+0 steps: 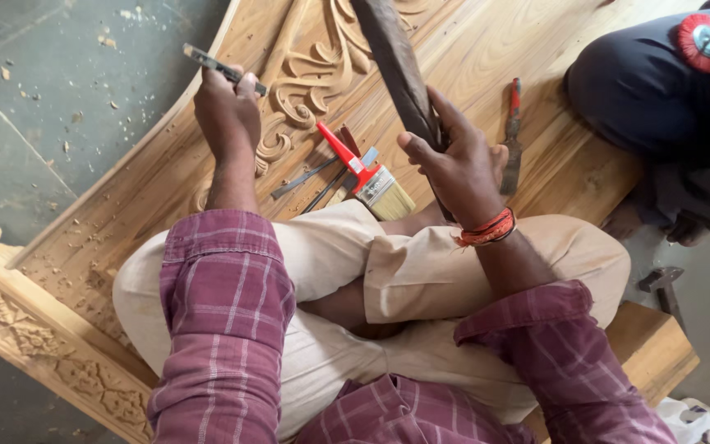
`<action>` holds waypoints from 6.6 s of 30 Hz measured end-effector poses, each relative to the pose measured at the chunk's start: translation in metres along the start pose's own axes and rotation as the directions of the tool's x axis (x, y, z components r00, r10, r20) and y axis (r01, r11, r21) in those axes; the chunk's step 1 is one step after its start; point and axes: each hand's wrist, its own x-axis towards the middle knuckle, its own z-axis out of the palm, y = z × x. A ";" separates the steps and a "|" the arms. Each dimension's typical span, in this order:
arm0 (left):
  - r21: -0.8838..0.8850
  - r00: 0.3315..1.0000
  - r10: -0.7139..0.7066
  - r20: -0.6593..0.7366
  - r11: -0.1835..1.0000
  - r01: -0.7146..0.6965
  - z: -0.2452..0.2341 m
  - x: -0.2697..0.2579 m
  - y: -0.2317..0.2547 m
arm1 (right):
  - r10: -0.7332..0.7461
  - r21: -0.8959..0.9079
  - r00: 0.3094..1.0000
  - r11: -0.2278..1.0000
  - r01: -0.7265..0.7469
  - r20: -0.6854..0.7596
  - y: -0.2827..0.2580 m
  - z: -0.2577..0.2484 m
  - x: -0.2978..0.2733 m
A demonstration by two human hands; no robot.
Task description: The person carves intricate floral patterns into a large wooden panel using a chisel and a wooden mallet. They strike the chisel repeatedly to shape the wood and occasionally use a brush to clear away wood shavings.
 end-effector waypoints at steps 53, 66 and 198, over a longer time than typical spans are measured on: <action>0.299 0.960 0.280 0.013 0.915 -0.271 -0.007 -0.018 0.020 | -0.646 -0.514 0.752 0.606 0.608 0.128 -0.040 0.048 0.027; 0.284 0.948 0.301 0.103 0.905 -0.318 -0.016 -0.014 0.042 | -0.621 -0.707 0.772 0.486 0.514 0.135 -0.047 0.043 0.028; -0.892 0.828 -0.560 0.035 0.356 0.279 -0.020 -0.052 0.010 | -0.272 -0.602 0.954 0.785 0.144 -0.127 0.010 -0.077 0.005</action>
